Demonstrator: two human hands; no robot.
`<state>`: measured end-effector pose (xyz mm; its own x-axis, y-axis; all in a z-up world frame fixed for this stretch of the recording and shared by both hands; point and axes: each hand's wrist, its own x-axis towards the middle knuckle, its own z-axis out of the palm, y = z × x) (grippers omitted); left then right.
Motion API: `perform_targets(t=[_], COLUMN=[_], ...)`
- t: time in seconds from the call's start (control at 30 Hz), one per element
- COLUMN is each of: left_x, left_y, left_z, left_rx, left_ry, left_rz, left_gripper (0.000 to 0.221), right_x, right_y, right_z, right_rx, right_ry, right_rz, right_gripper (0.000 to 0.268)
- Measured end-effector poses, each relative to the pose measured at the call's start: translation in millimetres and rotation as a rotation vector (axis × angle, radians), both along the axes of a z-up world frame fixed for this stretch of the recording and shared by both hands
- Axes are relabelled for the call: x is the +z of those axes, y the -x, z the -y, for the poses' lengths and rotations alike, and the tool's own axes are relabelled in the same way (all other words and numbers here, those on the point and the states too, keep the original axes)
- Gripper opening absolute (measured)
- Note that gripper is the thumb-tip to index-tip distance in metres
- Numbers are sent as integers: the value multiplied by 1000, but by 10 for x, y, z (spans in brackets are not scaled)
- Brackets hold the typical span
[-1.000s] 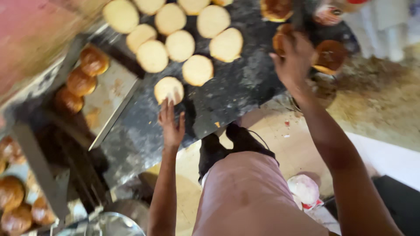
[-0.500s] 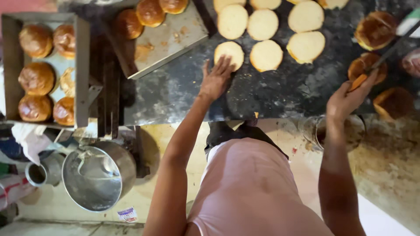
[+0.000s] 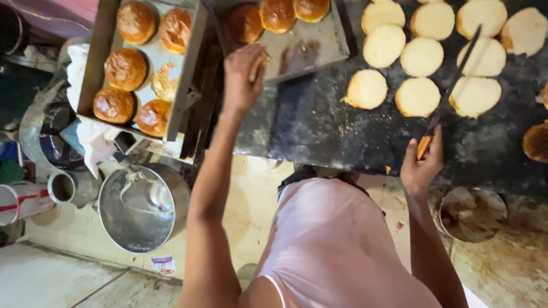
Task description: The person slices round bread buns horizontally with a long serrated knife and places the halves on the counter.
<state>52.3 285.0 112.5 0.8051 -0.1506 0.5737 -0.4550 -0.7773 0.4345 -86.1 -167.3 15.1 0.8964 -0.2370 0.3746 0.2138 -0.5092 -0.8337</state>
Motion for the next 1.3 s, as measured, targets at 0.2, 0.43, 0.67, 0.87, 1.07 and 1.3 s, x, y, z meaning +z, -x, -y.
perform_targets(t=[0.2, 0.43, 0.67, 0.87, 1.07, 1.3], left_x=[814, -147, -1547, -1894, -1471, -1869], left_y=[78, -569, -1965, -2323, -2197, -2382], left_z=[-1157, -655, -741, -1128, -892, -858], left_rx=[251, -5, 276, -41, 320, 265], left_ry=[-88, 348, -232, 59, -246, -66], left_rz=[167, -265, -434, -703, -821, -618], left_gripper=[27, 32, 102, 114, 107, 90], right_x=[-183, -169, 123, 318, 259, 374], right_y=[-60, -94, 73, 603, 887, 587], right_z=[-376, -859, -939, -873, -710, -750], right_rx=[-13, -76, -117, -412, -512, -447], right_ry=[-177, -200, -143, -25, -15, -2], right_rz=[-105, -114, -84, -297, -281, -188], right_gripper=[61, 63, 65, 64, 64, 62])
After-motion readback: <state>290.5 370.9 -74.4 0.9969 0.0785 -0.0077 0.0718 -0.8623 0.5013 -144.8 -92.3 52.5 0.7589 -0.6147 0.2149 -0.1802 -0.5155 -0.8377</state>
